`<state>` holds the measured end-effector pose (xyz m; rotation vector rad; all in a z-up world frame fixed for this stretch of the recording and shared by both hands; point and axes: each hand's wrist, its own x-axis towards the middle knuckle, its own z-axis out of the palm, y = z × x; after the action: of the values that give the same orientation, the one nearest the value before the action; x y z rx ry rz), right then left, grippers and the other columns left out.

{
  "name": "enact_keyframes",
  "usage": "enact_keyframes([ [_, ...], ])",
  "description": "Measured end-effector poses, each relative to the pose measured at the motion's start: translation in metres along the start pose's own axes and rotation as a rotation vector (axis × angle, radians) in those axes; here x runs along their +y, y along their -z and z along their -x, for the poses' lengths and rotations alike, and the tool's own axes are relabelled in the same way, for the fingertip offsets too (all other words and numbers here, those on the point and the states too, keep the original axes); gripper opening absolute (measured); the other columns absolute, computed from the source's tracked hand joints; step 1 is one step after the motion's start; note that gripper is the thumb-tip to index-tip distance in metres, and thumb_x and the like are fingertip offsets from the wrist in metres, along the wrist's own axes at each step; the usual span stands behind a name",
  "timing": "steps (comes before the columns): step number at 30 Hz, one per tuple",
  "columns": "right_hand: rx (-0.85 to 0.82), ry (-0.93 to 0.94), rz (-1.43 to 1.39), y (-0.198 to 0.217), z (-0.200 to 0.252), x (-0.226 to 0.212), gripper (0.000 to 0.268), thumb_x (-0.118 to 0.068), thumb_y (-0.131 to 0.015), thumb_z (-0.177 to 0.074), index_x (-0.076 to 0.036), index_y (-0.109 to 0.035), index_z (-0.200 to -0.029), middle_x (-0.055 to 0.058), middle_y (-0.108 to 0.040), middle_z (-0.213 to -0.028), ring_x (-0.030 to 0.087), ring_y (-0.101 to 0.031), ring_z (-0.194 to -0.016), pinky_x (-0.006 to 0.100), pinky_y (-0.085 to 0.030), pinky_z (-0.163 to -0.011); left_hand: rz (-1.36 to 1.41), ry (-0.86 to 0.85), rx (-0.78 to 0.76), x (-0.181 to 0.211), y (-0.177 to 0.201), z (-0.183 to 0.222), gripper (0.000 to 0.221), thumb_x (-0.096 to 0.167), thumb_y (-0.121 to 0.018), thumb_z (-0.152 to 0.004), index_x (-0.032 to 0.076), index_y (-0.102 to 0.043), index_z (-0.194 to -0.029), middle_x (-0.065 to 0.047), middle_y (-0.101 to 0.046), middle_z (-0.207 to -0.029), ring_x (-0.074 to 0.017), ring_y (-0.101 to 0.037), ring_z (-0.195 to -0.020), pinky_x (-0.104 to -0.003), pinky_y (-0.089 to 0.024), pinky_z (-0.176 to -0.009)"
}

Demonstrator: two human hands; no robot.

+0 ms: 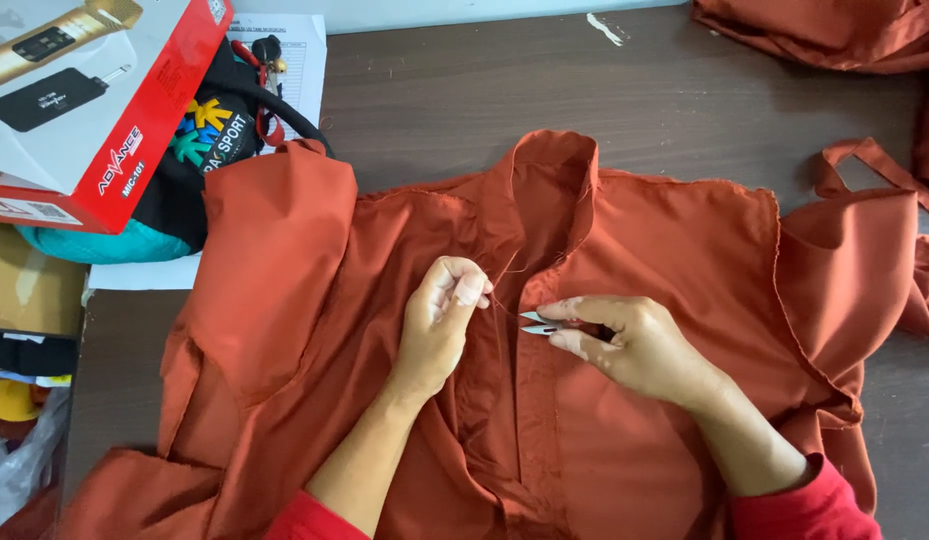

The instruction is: Trimming excess loose threads from a brown garment using thread nippers.

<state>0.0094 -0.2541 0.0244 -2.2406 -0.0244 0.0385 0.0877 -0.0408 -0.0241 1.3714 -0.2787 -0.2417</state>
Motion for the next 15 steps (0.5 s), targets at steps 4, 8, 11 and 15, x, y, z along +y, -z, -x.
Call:
enact_keyframes([
  [4,-0.016,-0.098,-0.298,-0.008,-0.001,0.006,0.032,-0.020,-0.079,-0.088,-0.017,-0.080,-0.120,0.002,-0.083,-0.085,0.007,-0.072,-0.087,0.029,-0.062,-0.081,0.006,-0.004,-0.014,0.000,0.001,-0.001,0.016,0.020,-0.057,-0.106,0.006,-0.061,-0.100,-0.009,-0.064,-0.093,-0.0166,-0.060,-0.085,-0.032,-0.053,-0.087],
  [8,-0.037,-0.091,-0.260,0.006,-0.001,0.003,0.031,-0.015,-0.082,-0.084,-0.014,-0.081,-0.115,0.007,-0.085,-0.095,0.013,-0.075,-0.094,0.034,-0.062,-0.083,0.050,0.006,0.024,-0.001,0.001,0.001,0.015,0.021,-0.058,-0.105,0.007,-0.061,-0.100,-0.008,-0.064,-0.093,-0.0151,-0.058,-0.083,-0.031,-0.050,-0.086],
  [11,-0.008,-0.102,-0.145,0.013,0.004,-0.005,0.030,-0.014,-0.083,-0.081,-0.014,-0.083,-0.111,0.011,-0.085,-0.101,0.020,-0.080,-0.099,0.037,-0.062,-0.085,0.075,0.009,0.029,-0.003,0.002,0.002,0.015,0.020,-0.059,-0.105,0.007,-0.062,-0.098,-0.008,-0.065,-0.091,-0.0148,-0.057,-0.079,-0.030,-0.050,-0.083],
  [15,0.061,0.019,-0.057,0.005,0.004,-0.012,0.025,-0.014,-0.085,-0.080,-0.012,-0.084,-0.105,0.014,-0.082,-0.095,0.030,-0.080,-0.093,0.040,-0.063,-0.079,0.090,0.021,0.022,-0.003,0.003,0.001,0.016,0.021,-0.059,-0.105,0.007,-0.062,-0.098,-0.008,-0.065,-0.089,-0.0139,-0.056,-0.078,-0.029,-0.050,-0.082],
])
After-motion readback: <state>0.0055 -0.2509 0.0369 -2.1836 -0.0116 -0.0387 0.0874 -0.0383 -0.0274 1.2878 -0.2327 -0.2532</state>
